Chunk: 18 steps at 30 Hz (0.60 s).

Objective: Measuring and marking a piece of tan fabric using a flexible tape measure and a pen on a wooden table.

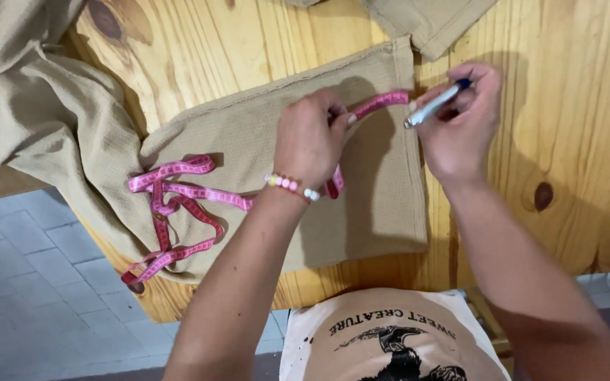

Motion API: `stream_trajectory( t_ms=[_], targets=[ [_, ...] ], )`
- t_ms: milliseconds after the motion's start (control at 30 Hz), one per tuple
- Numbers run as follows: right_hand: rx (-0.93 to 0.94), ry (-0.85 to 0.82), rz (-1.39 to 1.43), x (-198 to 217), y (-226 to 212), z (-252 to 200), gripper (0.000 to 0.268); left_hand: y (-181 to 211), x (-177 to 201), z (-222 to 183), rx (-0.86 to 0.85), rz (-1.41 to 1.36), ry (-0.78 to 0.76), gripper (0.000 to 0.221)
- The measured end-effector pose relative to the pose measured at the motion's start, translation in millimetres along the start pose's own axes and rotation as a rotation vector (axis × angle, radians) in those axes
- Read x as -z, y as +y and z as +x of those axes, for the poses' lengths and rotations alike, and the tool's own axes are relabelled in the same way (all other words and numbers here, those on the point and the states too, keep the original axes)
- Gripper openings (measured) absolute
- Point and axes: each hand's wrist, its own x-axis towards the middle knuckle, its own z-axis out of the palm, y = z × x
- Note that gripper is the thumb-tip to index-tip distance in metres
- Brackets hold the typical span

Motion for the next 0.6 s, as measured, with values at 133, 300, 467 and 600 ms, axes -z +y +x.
stream_trajectory(
  t_ms=[133, 300, 467, 600],
  targets=[
    [0.089, 0.045, 0.034, -7, 2, 4, 0.060, -11, 0, 15, -0.104, -0.035, 0.078, 0.011],
    [0.241, 0.152, 0.030, -9, 45, -2, 0.065, -29, -6, 30, -0.107, 0.000, 0.047, 0.008],
    [0.439, 0.126, 0.039, -9, 47, -15, 0.049, -30, -5, 32, -0.133, 0.015, 0.043, 0.008],
    [0.743, 0.071, -0.367, 3, 68, -13, 0.031, -31, -5, 36, -0.134, 0.003, 0.045, 0.008]
  ],
)
